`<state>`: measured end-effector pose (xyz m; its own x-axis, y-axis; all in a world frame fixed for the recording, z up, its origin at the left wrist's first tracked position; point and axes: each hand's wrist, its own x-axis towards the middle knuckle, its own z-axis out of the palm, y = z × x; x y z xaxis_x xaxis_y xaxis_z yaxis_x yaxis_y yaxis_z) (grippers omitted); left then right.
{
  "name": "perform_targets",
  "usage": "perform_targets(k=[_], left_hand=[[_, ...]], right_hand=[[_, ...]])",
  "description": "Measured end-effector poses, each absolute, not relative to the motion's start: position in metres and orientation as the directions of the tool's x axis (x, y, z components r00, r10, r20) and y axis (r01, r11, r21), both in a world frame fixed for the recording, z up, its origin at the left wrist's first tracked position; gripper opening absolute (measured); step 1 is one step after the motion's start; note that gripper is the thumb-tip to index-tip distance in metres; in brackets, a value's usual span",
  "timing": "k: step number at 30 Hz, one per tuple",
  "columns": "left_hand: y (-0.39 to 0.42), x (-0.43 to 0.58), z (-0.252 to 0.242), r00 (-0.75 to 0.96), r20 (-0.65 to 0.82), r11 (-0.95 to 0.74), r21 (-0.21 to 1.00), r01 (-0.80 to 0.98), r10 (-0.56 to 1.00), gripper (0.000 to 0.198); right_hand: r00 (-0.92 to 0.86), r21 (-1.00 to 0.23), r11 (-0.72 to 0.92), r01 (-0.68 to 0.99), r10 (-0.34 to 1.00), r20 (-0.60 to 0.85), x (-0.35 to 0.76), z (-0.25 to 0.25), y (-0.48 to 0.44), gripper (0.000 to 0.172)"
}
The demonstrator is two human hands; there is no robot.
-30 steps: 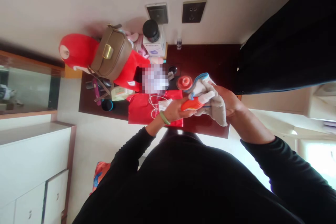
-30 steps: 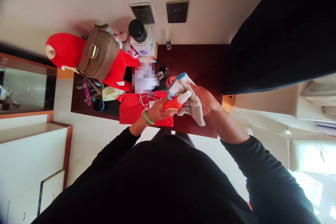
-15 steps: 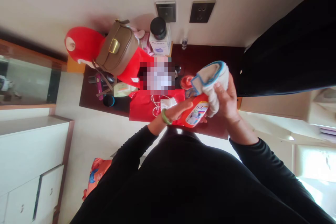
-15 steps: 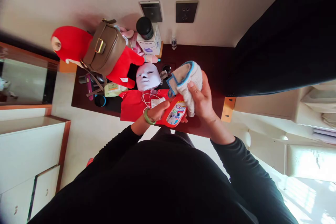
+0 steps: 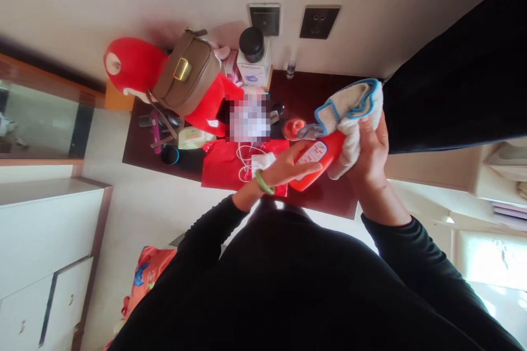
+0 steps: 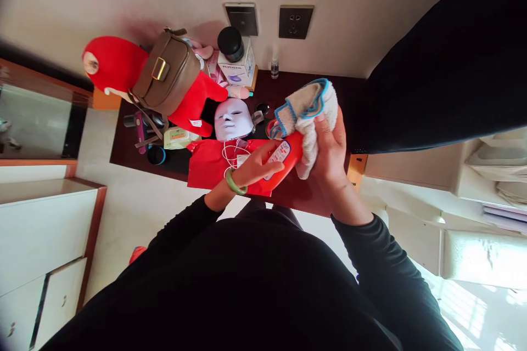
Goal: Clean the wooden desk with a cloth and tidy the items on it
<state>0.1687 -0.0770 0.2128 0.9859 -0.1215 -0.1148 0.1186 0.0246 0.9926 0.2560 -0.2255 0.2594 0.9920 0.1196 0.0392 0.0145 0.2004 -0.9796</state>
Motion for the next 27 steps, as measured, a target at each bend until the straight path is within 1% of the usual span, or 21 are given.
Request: perform_targets(k=[2,3,4,5,6,7,9,10,11,12,13,15,16,17,18,20,22,23,25,27], left_hand=[[-0.075,0.167,0.213,0.923,-0.124,0.243,0.944,0.223,-0.365,0.084],[-0.076,0.166,0.214,0.882,-0.118,0.307,0.909,0.28,-0.456,0.083],[-0.078,0.165,0.214,0.859,-0.119,0.33,0.89,0.315,-0.498,0.081],[-0.081,0.165,0.215,0.865,-0.129,0.326,0.891,0.316,-0.485,0.077],[-0.084,0.165,0.215,0.899,-0.144,0.288,0.916,0.279,-0.413,0.074],[-0.087,0.167,0.216,0.943,-0.154,0.207,0.953,0.221,-0.297,0.072],[-0.09,0.171,0.216,0.993,-0.114,-0.02,0.993,0.113,-0.037,0.072],[-0.09,0.173,0.215,0.996,-0.076,-0.096,0.992,0.081,0.051,0.074],[-0.089,0.174,0.215,0.994,-0.059,-0.11,0.992,0.069,0.088,0.077],[-0.087,0.175,0.214,0.996,-0.071,-0.05,0.996,0.075,0.062,0.08],[-0.086,0.175,0.214,0.995,-0.1,0.071,0.992,0.101,-0.02,0.083],[-0.083,0.174,0.214,0.958,-0.135,0.319,0.923,0.214,-0.255,0.091],[-0.083,0.173,0.215,0.928,-0.138,0.389,0.879,0.276,-0.345,0.092],[-0.084,0.172,0.215,0.911,-0.141,0.418,0.854,0.311,-0.388,0.091],[-0.086,0.171,0.216,0.918,-0.144,0.416,0.857,0.302,-0.369,0.088],[-0.091,0.171,0.218,0.97,-0.131,0.334,0.922,0.195,-0.203,0.079],[-0.094,0.172,0.219,0.996,-0.082,0.157,0.984,0.085,-0.026,0.073],[-0.095,0.173,0.219,0.998,-0.062,0.044,0.997,0.061,0.028,0.073],[-0.094,0.174,0.217,0.994,-0.05,-0.175,0.982,0.067,0.099,0.076],[-0.092,0.175,0.214,0.988,-0.034,-0.353,0.932,0.086,0.149,0.081]], right_hand=[[0.988,-0.975,0.221,-0.033,0.154,0.002,0.255,0.265,-0.229,0.023],[0.988,-0.972,0.231,-0.041,0.152,-0.005,0.254,0.266,-0.228,0.022],[0.991,-0.969,0.243,-0.036,0.134,-0.003,0.253,0.267,-0.227,0.022],[0.994,-0.968,0.25,-0.024,0.113,0.005,0.252,0.267,-0.225,0.022],[0.995,-0.969,0.249,-0.002,0.093,0.022,0.251,0.267,-0.223,0.021],[0.996,-0.97,0.241,0.031,0.073,0.05,0.25,0.266,-0.221,0.021],[0.992,-0.972,0.206,0.111,0.04,0.121,0.25,0.264,-0.217,0.019],[0.989,-0.973,0.187,0.137,0.025,0.144,0.251,0.264,-0.217,0.018],[0.987,-0.973,0.173,0.153,0.012,0.158,0.253,0.265,-0.217,0.018],[0.987,-0.973,0.167,0.156,0.01,0.16,0.255,0.266,-0.218,0.019],[0.987,-0.974,0.167,0.151,0.02,0.157,0.257,0.268,-0.221,0.02],[0.987,-0.978,0.163,0.128,0.074,0.142,0.261,0.272,-0.225,0.023],[0.985,-0.98,0.152,0.125,0.101,0.141,0.262,0.274,-0.227,0.025],[0.983,-0.982,0.137,0.126,0.119,0.143,0.262,0.275,-0.228,0.027],[0.982,-0.984,0.119,0.132,0.12,0.146,0.262,0.275,-0.228,0.028],[0.984,-0.983,0.103,0.15,0.078,0.158,0.261,0.274,-0.225,0.028],[0.986,-0.978,0.129,0.166,0.008,0.169,0.258,0.27,-0.219,0.025],[0.986,-0.976,0.142,0.164,-0.005,0.165,0.256,0.268,-0.217,0.024],[0.988,-0.978,0.147,0.151,0.013,0.154,0.251,0.263,-0.213,0.026],[0.988,-0.984,0.117,0.136,0.059,0.143,0.244,0.256,-0.211,0.032]])
